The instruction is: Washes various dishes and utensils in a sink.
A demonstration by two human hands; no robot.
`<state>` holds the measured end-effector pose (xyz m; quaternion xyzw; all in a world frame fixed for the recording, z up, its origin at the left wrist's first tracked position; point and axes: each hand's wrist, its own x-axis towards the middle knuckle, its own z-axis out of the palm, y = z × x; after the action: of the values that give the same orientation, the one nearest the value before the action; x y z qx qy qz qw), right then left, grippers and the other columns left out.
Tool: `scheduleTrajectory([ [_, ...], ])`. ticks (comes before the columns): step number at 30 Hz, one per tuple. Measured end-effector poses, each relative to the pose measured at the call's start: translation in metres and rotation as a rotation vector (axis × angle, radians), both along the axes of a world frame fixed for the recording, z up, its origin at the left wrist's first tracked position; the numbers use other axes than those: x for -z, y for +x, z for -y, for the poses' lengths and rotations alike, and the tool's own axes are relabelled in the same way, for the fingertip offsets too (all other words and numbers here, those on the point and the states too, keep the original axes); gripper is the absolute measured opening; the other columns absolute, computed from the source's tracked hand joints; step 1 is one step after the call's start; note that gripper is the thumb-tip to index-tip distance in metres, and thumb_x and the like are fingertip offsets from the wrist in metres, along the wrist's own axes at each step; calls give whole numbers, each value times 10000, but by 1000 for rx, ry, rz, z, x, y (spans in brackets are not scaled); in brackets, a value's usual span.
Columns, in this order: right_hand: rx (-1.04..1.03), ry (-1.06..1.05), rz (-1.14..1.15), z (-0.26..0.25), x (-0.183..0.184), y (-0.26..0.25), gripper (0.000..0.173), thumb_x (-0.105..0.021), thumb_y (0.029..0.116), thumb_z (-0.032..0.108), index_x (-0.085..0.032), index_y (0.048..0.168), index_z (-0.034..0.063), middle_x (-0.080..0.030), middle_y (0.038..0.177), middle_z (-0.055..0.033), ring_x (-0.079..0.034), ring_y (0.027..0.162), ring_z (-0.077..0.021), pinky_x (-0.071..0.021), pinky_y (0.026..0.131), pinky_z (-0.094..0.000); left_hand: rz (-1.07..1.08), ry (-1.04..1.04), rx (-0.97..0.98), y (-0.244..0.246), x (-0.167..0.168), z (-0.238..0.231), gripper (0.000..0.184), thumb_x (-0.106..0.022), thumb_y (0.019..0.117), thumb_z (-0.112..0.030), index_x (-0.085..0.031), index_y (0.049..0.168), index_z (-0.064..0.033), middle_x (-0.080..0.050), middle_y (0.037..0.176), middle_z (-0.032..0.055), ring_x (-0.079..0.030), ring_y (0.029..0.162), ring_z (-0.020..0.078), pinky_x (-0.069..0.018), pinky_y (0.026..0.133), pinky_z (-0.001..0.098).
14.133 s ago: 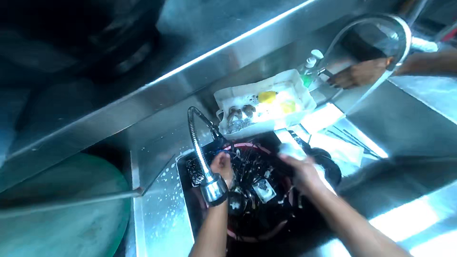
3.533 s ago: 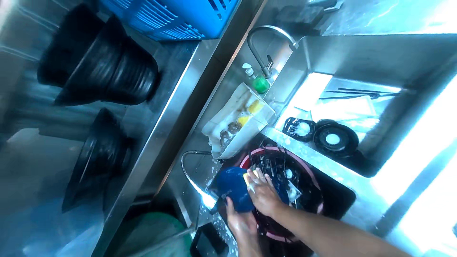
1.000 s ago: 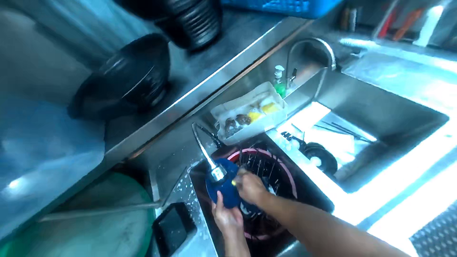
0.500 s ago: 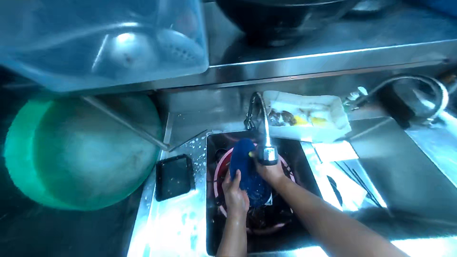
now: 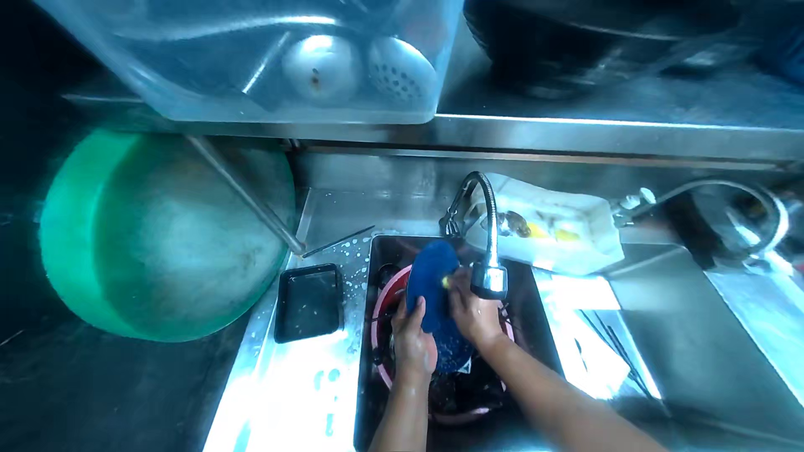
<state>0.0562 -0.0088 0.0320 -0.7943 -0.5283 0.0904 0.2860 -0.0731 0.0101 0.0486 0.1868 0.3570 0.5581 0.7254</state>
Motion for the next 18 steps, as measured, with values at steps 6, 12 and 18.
scheduleTrajectory([
  [6,-97,-152,-187,8,-8,5,272,-582,1001,261,-779,1090,96,-731,1160,-93,-702,1083,-227,-572,975,-471,-14,3,-5,-2,7,7,349,-504,997,-31,-575,1324,68,-656,1228,195,-661,1097,242,-556,974,425],
  [12,-62,-94,-34,3,-8,5,288,-567,1009,277,-771,1121,108,-746,1151,-100,-706,1104,-261,-570,972,-507,4,3,-6,-1,1,12,342,-521,992,-23,-580,1312,83,-662,1220,207,-664,1103,242,-555,984,415],
  [18,-151,-269,-108,25,-8,4,289,-548,1003,261,-784,1106,130,-696,1253,-81,-675,1144,-222,-560,995,-449,9,-45,5,-3,12,24,347,-515,1001,-18,-567,1329,84,-660,1226,212,-666,1104,249,-559,982,423],
])
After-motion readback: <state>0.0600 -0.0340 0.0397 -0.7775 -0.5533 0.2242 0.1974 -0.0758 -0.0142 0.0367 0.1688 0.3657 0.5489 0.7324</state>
